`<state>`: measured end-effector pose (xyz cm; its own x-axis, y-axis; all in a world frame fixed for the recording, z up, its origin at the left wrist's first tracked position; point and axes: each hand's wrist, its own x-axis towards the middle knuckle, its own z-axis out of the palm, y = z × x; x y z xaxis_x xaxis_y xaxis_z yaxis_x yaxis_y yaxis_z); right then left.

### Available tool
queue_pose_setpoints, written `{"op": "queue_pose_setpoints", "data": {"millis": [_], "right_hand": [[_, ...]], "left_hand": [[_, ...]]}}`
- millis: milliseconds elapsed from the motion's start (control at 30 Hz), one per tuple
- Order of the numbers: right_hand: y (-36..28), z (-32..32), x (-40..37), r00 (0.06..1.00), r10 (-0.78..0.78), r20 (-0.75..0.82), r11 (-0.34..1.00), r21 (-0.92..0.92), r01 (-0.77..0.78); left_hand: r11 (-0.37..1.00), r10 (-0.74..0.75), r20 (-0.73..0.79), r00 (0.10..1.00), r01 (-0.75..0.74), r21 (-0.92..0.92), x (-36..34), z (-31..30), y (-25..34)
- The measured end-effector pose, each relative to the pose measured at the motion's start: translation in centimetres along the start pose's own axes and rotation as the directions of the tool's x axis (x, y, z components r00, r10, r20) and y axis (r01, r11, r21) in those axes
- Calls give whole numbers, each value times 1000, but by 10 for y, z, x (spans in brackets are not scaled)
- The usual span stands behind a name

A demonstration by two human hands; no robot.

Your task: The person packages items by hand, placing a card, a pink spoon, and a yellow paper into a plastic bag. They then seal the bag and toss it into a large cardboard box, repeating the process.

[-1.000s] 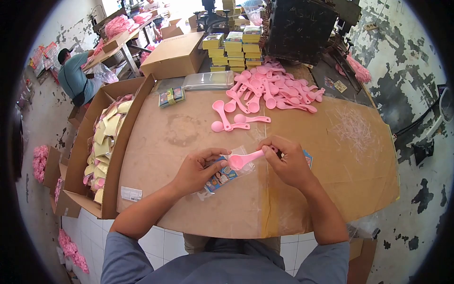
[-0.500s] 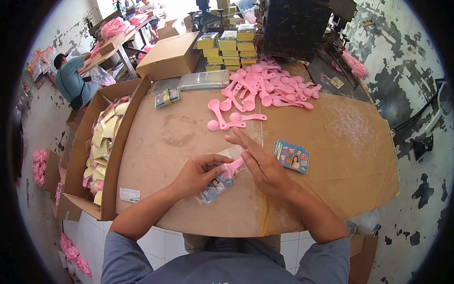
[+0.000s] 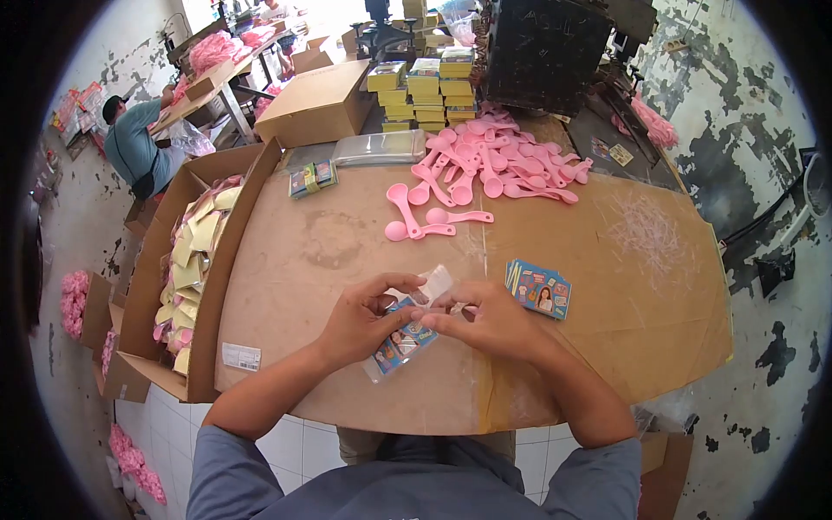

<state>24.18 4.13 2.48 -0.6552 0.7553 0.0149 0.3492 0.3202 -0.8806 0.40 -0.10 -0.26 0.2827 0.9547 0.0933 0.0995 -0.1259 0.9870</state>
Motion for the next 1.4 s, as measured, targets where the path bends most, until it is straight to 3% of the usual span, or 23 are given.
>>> {"op": "queue_pose_setpoints", "data": {"millis": [67,200,300,433,567,600,633,667,733,867,967,1067,1133,1267,1400], "right_hand": [[12,1,2,998,64,6,978,198,-64],[-6,-5,-2,955,288,-70,843,491,-218],[12,-10,1,930,260,-259,757,652,-30],[24,-28,4,949,165,-268,756,653,53],[7,-13,3,989,129,-79,914,397,-87],[6,-10,3,989,145,-19,942,307,-132],[8,-6,4,986,168,-16,918,366,-150],[13,-4,4,988,147,-39,897,427,-117],[18,-2,6,991,105,-86,843,537,-42],[10,-1,2,974,137,-178,890,454,-43],[18,-3,-1,958,133,-256,908,419,-14],[12,-6,0,929,113,-353,841,531,99],[10,-23,-1,901,198,-385,728,674,128],[24,-37,5,847,99,-523,574,725,381],[18,-25,10,845,99,-525,482,769,421]], "left_hand": [[993,36,-12,999,-34,111,-1,-1,7],[999,-5,-22,1000,4,-36,-1,1,13],[999,3,-35,999,-5,-54,-2,0,12],[998,41,-22,999,-42,-53,0,0,8],[997,75,1,997,-74,-38,-1,1,8],[997,71,6,997,-71,43,-2,0,11],[990,67,11,998,-68,123,-3,-1,15],[978,64,16,998,-66,200,-4,-1,18],[988,96,-24,995,-92,122,-3,5,9],[992,-23,2,1000,22,121,-3,4,12],[994,-104,48,993,103,21,0,2,2],[986,-165,86,982,161,52,0,-4,8],[984,-161,105,981,168,-55,1,-5,0],[929,-182,203,962,236,-284,2,-1,-5],[931,-243,312,918,311,-189,2,-1,3]]}}
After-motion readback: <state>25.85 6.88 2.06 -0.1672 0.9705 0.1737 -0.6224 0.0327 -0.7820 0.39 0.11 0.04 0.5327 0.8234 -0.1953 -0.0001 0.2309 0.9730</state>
